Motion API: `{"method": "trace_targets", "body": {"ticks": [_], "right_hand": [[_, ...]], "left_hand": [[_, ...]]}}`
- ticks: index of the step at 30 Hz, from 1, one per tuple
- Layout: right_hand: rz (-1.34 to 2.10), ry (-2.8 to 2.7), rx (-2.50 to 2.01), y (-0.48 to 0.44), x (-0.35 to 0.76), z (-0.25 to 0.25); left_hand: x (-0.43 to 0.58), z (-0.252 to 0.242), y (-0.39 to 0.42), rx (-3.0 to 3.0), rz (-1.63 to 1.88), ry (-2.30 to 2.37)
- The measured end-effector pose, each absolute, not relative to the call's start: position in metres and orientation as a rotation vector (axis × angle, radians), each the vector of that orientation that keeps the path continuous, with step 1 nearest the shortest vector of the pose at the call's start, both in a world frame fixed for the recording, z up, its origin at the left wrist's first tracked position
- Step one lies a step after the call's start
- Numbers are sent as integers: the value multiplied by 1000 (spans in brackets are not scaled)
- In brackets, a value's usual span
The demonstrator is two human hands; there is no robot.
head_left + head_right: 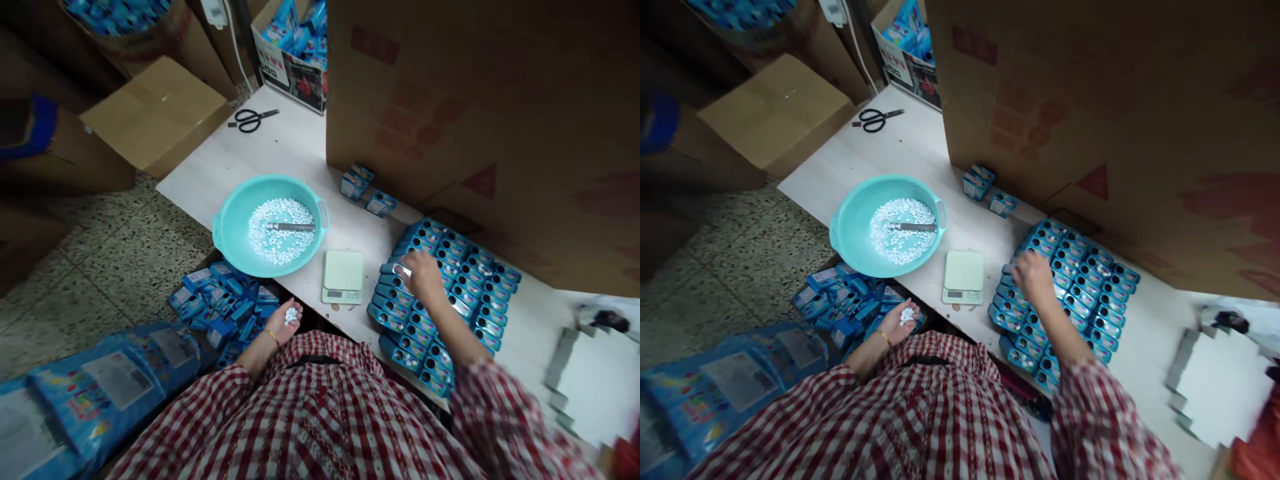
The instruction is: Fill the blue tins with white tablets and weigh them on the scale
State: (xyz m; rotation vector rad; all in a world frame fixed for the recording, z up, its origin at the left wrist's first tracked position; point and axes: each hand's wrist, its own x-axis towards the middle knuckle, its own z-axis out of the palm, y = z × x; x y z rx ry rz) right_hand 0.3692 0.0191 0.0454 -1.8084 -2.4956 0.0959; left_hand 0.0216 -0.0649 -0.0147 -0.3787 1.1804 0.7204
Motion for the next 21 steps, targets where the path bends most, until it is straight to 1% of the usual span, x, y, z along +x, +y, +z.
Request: {"method": "trace_targets", "body": {"ticks": [2,4,7,9,11,14,16,21], "right_hand": [[116,-2642,-1773,-49,359,46],[82,-2698,-1805,-99,348,34],[25,-2645,-1876,-130,337,15],[35,-2591,-1870,-130,329,14],[52,-2557,-1834,-119,316,25],[64,-2591,-1770,-88,286,48],[88,-2686,-1716,-60,265,54],[163,-2802,-1598,-7,240,35]], "left_hand": [[25,-15,-63,-352,682,1176],[31,-14,-59,-323,639,1163],[40,-10,-53,-290,582,1140],[46,-7,-50,-274,559,1125],[50,-4,-47,-261,549,1110],[55,-1,-47,-261,550,1109],[58,1,-48,-275,564,1111],[56,6,-52,-324,629,1061]]}}
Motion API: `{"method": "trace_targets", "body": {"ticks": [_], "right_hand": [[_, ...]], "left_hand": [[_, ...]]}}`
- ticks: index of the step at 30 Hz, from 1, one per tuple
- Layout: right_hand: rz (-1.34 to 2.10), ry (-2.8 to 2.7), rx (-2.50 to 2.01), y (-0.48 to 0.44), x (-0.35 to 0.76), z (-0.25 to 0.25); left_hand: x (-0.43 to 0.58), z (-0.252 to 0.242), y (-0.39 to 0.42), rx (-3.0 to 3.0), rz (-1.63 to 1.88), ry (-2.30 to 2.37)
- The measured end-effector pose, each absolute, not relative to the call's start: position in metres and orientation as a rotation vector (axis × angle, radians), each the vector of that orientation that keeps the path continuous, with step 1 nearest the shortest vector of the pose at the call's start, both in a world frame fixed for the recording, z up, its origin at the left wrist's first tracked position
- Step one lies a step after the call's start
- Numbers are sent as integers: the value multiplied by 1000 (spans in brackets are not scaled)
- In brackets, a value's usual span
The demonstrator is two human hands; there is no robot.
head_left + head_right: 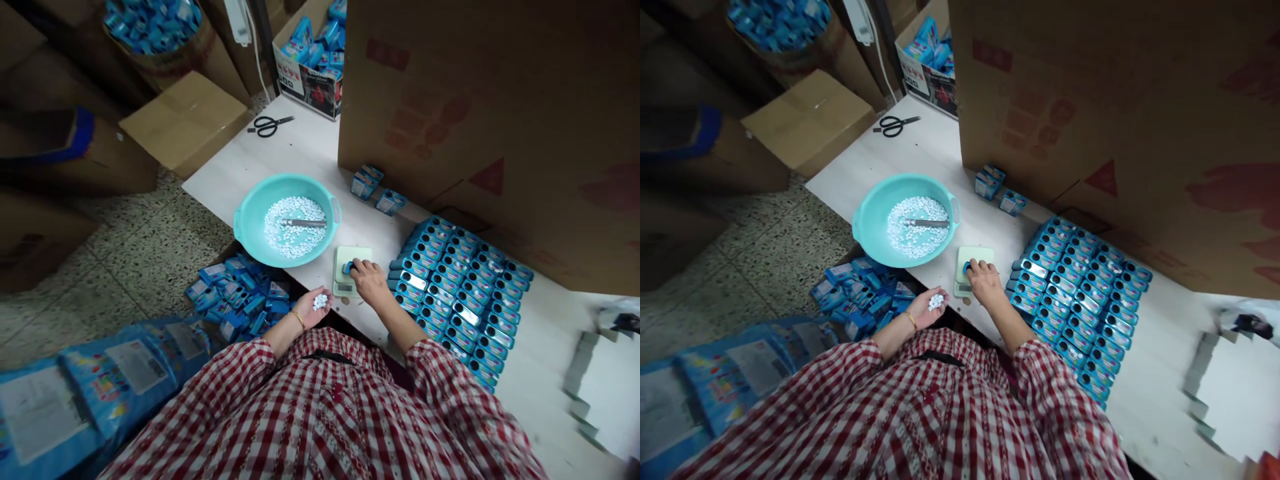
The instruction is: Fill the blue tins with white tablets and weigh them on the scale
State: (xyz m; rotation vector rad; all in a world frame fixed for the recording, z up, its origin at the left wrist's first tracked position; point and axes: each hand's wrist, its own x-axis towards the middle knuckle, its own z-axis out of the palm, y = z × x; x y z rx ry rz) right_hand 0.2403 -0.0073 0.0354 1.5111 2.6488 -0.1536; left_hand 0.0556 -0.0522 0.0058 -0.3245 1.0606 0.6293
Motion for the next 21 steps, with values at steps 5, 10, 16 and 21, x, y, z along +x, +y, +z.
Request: {"method": "trace_targets", "body": {"ticks": [5,10,16,21], "right_hand": [[-337,2838,1578,-30,225,30],[-678,2876,1442,-86,181,32],[-848,2785,1483,-104,176,21],[-830,2785,1489,-101,181,22]], "left_hand": [[50,7,-59,-347,689,910],[49,-1,-74,-395,666,836],[45,-10,-94,-409,633,859],[46,-8,-92,-396,584,928]]}}
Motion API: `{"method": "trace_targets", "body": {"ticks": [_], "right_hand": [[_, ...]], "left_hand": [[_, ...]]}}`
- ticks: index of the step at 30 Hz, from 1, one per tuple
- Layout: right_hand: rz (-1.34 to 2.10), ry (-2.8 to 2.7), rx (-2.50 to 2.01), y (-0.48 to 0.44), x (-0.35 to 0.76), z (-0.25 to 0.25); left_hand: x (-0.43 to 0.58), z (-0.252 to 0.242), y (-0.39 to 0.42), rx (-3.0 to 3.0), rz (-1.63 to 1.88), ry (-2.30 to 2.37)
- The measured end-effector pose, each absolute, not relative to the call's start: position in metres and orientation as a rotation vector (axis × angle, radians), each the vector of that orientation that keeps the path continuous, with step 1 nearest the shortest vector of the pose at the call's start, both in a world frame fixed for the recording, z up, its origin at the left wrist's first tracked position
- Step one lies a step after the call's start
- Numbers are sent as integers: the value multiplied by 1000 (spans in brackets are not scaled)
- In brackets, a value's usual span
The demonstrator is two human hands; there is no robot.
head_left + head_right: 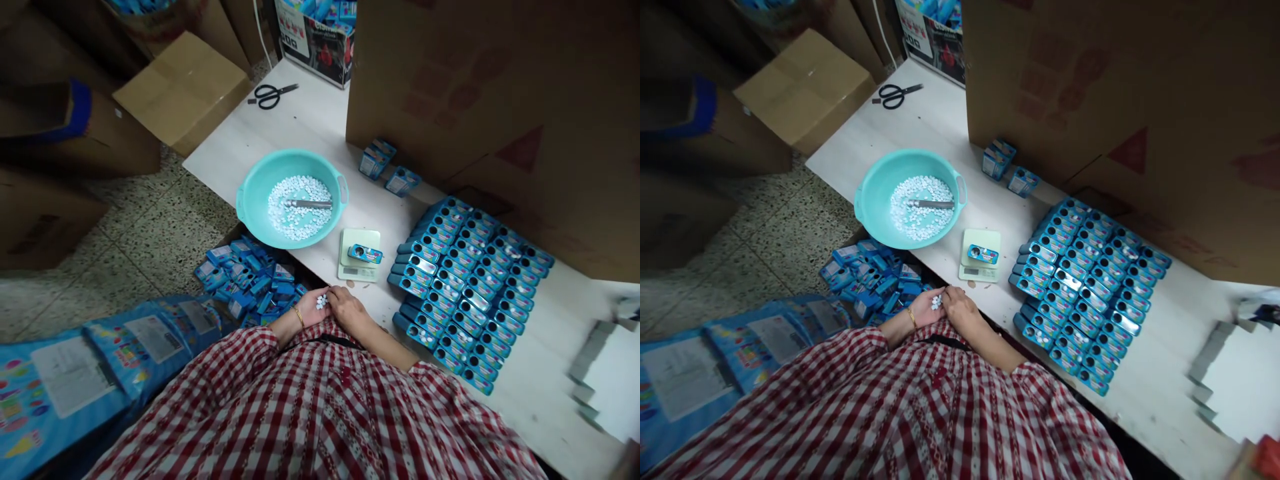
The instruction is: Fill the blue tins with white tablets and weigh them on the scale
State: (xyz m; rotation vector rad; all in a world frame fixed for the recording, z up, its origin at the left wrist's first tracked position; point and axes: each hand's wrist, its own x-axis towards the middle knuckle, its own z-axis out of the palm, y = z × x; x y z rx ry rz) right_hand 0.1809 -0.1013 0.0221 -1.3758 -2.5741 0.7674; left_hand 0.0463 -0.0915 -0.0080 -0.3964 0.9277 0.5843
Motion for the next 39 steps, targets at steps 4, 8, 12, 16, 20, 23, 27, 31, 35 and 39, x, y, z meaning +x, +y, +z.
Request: {"method": "trace_targets", "body": {"ticks": [4,8,12,16,20,23,27,31,35,39], "right_hand": [[806,-2533,-1341,-103,184,21],[905,-2375,-1350,-104,194,21],[967,-2144,-1394,-85,211,31],[859,-1967,-1485,-45,228,40],[730,-2017,-1592,-15,234,36],[624,-2145,-1629,-10,235,32],[535,-2121,-1645,-16,244,34],[438,-2012,-1734,-21,259,33],[406,-2155,-1722,-23,260,26],[445,-2324,-1594,-25,248,22]], "left_hand": [[50,-8,-90,-353,594,934],[54,-8,-91,-347,573,926],[62,0,-76,-320,612,873],[74,11,-46,-242,665,802],[79,13,-32,-221,695,787],[75,9,-38,-238,684,808],[63,-1,-53,-278,691,841],[49,-9,-62,-310,717,884],[39,-16,-65,-346,770,941],[38,-19,-66,-338,751,925]]}}
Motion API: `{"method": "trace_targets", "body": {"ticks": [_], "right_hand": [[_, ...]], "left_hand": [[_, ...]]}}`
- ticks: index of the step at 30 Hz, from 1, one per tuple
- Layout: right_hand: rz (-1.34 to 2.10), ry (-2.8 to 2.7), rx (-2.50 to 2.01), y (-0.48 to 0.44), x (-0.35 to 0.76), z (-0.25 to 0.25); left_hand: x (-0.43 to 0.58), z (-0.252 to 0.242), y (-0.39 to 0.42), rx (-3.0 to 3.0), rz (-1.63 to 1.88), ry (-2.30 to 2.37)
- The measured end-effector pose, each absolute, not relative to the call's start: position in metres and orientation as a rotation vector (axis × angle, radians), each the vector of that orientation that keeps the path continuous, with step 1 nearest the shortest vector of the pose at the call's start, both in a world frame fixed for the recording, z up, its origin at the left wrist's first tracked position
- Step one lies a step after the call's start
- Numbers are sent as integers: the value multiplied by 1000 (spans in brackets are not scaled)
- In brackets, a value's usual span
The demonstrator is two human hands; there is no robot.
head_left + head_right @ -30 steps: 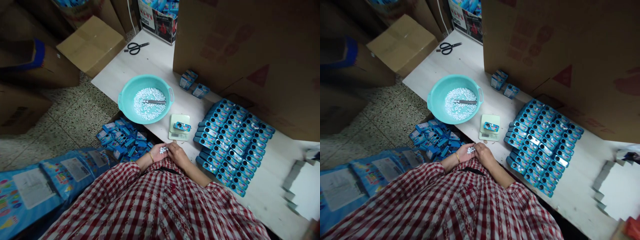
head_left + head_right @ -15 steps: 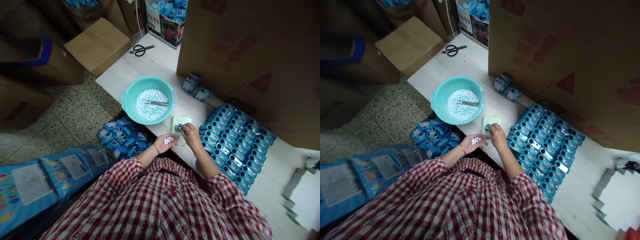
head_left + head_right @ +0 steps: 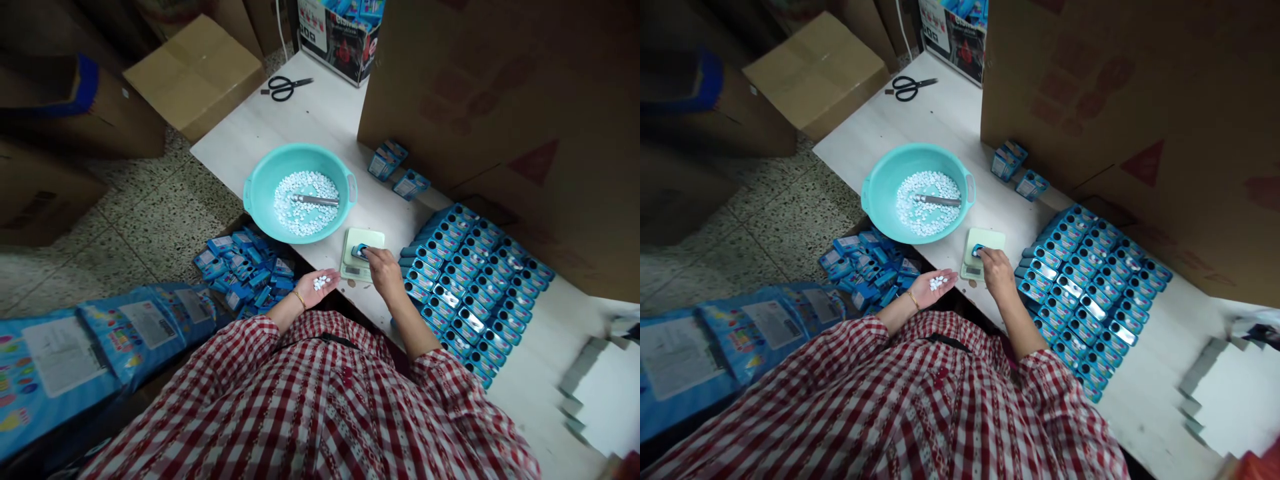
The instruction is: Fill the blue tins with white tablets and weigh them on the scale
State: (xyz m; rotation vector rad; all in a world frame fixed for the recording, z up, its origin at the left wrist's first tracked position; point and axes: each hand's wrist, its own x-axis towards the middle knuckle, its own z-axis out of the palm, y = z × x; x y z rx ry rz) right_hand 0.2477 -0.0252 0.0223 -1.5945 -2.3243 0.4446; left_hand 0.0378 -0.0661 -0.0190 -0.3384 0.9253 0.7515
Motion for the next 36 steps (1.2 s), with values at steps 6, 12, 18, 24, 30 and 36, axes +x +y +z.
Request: {"method": "trace_targets", "body": {"ticks": [6,12,18,24,30,36], "right_hand": [[341,-2341,-1715,-21,244,20],[380,-2372,-1592,-16,235,18],[178,-2452,-1619,-25,247,27],[217,-2403,-1651,-31,256,29],[315,-2252,-1641,-39,249,35],[324,-1972,-1765,-69,277,18]], "left_hand": [[39,-18,-68,-331,735,935],[41,-16,-70,-326,722,930],[39,-14,-71,-315,724,931],[39,-17,-73,-325,720,938],[44,-10,-71,-329,684,937],[41,-11,-74,-340,693,940]]}}
